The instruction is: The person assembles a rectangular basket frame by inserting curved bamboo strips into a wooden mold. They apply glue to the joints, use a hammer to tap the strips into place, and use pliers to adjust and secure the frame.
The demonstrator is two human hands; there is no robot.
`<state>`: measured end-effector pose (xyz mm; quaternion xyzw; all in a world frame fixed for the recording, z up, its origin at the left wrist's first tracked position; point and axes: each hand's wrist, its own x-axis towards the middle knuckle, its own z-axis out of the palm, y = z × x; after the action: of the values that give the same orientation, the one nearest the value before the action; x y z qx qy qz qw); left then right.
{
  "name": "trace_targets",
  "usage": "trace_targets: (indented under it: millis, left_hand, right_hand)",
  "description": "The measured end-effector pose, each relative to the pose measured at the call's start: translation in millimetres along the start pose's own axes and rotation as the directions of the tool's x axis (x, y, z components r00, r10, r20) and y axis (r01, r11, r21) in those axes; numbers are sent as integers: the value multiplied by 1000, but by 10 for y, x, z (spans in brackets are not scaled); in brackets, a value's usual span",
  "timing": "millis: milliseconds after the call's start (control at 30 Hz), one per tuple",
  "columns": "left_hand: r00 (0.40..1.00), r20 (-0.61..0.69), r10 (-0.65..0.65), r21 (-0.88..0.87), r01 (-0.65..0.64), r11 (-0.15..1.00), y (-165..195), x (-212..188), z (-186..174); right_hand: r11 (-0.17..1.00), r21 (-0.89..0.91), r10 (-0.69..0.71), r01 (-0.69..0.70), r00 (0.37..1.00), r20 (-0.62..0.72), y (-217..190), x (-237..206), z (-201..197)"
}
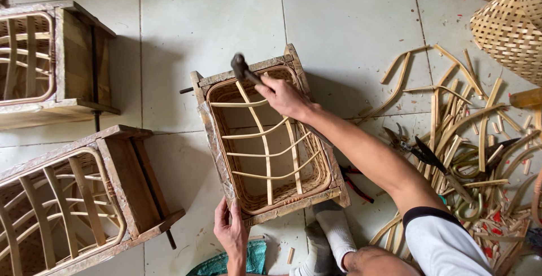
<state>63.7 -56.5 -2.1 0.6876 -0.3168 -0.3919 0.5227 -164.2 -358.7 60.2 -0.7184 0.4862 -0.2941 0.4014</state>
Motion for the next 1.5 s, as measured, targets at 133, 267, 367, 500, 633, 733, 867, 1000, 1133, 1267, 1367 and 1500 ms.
trace_targets:
  millis: [133, 267, 367, 500, 633, 733, 867, 1000, 1133, 1267, 1367, 1500]
  left_hand:
    - [998, -5, 61, 102, -60, 993, -2, 5, 0]
    - [1000, 20, -12, -66, 14, 998, -31, 35, 11]
    - [999, 8, 40, 1, -40, 999, -36, 50, 11]
    - [996, 1, 89, 70, -89, 994, -16, 66, 22]
    - [991, -17, 130, 68, -128, 989, -11, 82, 45]
    - [993, -34, 113, 44, -112, 993, -34, 93, 42]
    - [998, -66, -10, -58, 6, 998, -86, 106, 33]
    - [997, -77, -5, -165, -7, 986, -134, 114, 43]
    - [994, -110, 20, -128, -34, 991, -166, 76, 30]
    - [973, -178, 145, -78, -161, 984, -173, 8, 12]
    - [967, -212, 139, -49, -153, 987, -158, -63, -2]
    - [995, -93, 40, -193, -57, 980, -84, -187, -35]
  right_hand:
    - [994, -57, 93, -91, 995, 32, -141, 109, 132]
    - [997, 7, -71, 70, 997, 21, -372, 115, 250]
    - [980, 15, -197, 197, 980, 20, -508, 56, 439]
    - [994, 7, -111, 111, 984, 138, -524, -43, 756]
    - [999, -47, -9, 18, 983, 185, -419, -152, 922]
    - [996, -82, 2, 18, 973, 231, -400, -310, 936]
    - [998, 8, -69, 69, 964, 256, -510, -636, 942]
    - [990, -85, -85, 112, 958, 272, -637, -906, 970]
    - [995, -93, -17, 45, 960, 279, -728, -1073, 980]
    - [988, 76, -152, 138, 961, 230, -809, -1401, 948]
    - [998, 57, -32, 15, 948, 316, -870, -1815, 919]
    - [999, -3, 37, -40, 907, 419, -951, -2360, 809]
